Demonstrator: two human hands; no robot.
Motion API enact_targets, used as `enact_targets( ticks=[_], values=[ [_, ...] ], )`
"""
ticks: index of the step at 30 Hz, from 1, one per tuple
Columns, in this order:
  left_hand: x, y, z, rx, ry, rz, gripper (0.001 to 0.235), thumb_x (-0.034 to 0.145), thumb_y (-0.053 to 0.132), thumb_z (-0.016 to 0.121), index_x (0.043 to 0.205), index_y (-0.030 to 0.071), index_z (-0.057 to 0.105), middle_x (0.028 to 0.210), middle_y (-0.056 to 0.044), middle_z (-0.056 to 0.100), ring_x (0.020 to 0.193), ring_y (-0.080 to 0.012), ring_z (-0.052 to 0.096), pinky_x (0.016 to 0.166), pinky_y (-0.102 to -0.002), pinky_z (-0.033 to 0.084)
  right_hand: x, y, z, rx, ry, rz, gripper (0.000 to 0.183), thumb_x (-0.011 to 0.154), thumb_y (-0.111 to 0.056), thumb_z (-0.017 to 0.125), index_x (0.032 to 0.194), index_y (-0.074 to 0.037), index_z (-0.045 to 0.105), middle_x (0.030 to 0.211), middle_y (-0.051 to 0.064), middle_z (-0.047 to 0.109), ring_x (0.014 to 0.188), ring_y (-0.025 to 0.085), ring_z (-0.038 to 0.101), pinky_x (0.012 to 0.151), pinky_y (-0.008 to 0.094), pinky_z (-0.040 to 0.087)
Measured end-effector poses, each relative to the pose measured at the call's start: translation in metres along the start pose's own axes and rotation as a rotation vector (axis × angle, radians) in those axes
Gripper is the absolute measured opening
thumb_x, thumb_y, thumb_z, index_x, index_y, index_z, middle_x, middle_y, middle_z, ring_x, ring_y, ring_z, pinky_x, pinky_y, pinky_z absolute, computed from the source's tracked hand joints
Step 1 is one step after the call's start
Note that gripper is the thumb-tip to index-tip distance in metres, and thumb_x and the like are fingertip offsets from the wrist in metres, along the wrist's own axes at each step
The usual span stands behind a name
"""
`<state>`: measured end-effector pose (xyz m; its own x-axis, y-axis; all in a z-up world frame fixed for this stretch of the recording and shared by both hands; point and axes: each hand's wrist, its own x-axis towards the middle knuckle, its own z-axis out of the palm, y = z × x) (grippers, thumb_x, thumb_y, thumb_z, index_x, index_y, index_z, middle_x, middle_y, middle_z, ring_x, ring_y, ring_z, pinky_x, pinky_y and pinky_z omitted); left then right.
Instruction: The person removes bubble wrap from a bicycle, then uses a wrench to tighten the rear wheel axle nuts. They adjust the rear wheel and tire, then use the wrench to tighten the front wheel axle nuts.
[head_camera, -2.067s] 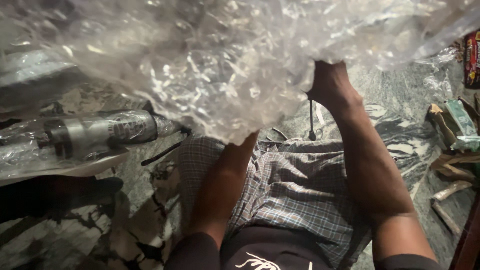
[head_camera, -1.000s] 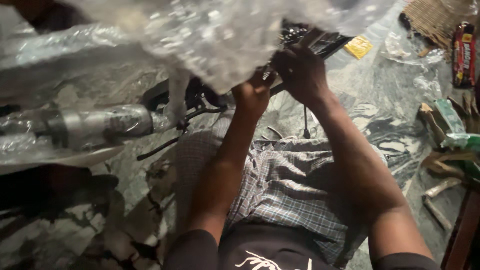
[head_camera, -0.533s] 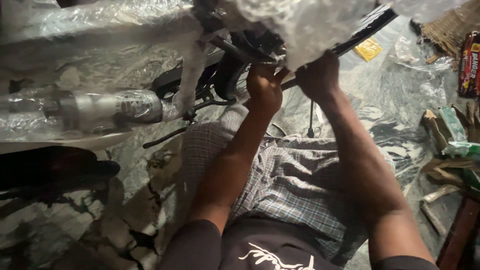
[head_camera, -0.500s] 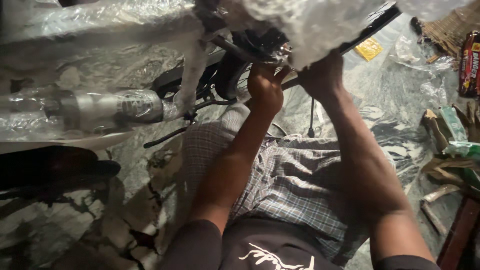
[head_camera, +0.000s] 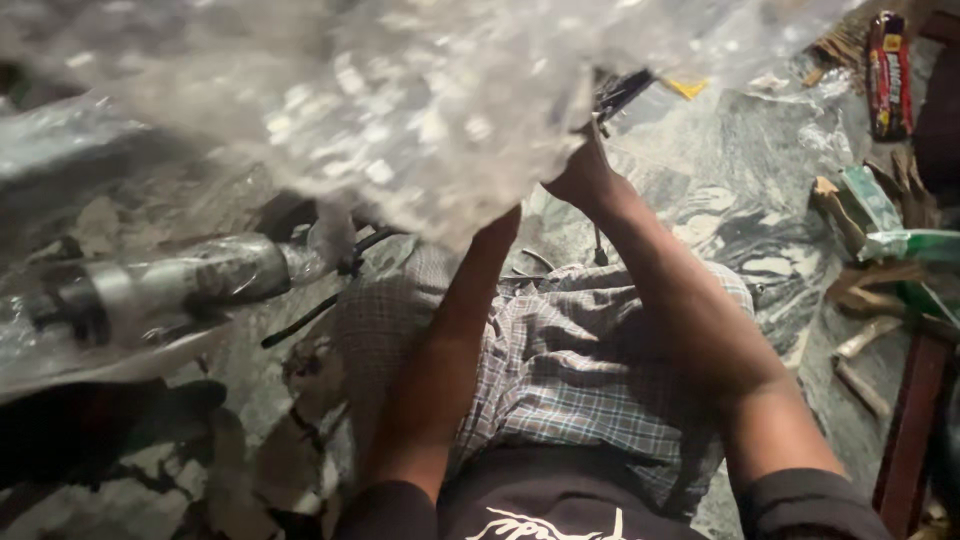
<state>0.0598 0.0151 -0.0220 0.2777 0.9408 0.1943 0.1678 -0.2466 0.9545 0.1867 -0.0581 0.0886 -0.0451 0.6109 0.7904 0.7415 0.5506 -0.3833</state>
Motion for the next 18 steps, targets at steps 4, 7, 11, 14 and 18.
enact_targets(
  ticks=[4,7,11,14,18],
  values=[
    [-0.001,-0.020,0.003,-0.018,0.000,-0.051,0.031,0.106,0.018,0.052,0.134,0.005,0.058,0.124,-0.015,0.067,0.108,-0.0281,0.068,0.088,-0.042,0.057,-0.010,0.025,0.003,-0.122,0.082,-0.069,0.058,0.074,-0.011,0.074,0.119,0.017,0.052,0.100,0.032,0.061,0.090,0.049,0.061,0.079,0.051,0.051],
    [0.001,-0.017,0.010,-0.146,0.032,-0.045,0.035,0.106,0.017,0.053,0.138,0.006,0.056,0.128,-0.017,0.066,0.111,-0.0295,0.067,0.090,-0.044,0.056,-0.012,0.036,0.006,-0.373,-0.228,0.187,0.020,0.084,-0.006,0.067,0.102,0.003,0.067,0.089,0.021,0.069,0.074,0.037,0.067,0.066,0.047,0.053],
    [0.010,-0.012,0.023,-0.240,0.070,-0.037,0.040,0.105,0.016,0.054,0.144,0.007,0.053,0.133,-0.018,0.064,0.114,-0.0315,0.066,0.093,-0.045,0.054,-0.007,0.028,-0.002,-0.438,-0.278,0.064,0.014,0.103,-0.016,0.064,0.107,-0.010,0.076,0.082,0.010,0.074,0.061,0.027,0.069,0.050,0.038,0.053],
    [0.017,-0.020,0.032,-0.242,0.102,-0.030,0.044,0.105,0.016,0.055,0.148,0.008,0.051,0.137,-0.019,0.063,0.117,-0.0329,0.066,0.095,-0.047,0.053,0.007,0.012,-0.009,-0.303,-0.309,0.274,0.024,0.112,-0.026,0.057,0.110,-0.016,0.078,0.081,0.005,0.075,0.058,0.018,0.071,0.046,0.034,0.053],
    [0.015,-0.032,0.042,-0.192,0.088,-0.044,0.050,0.105,0.015,0.055,0.154,0.009,0.049,0.142,-0.020,0.062,0.121,-0.0348,0.065,0.098,-0.049,0.051,0.024,-0.012,-0.022,-0.284,-0.396,0.392,0.025,0.110,-0.031,0.056,0.112,-0.021,0.080,0.076,0.002,0.077,0.053,0.018,0.069,0.048,0.036,0.054]
  ],
)
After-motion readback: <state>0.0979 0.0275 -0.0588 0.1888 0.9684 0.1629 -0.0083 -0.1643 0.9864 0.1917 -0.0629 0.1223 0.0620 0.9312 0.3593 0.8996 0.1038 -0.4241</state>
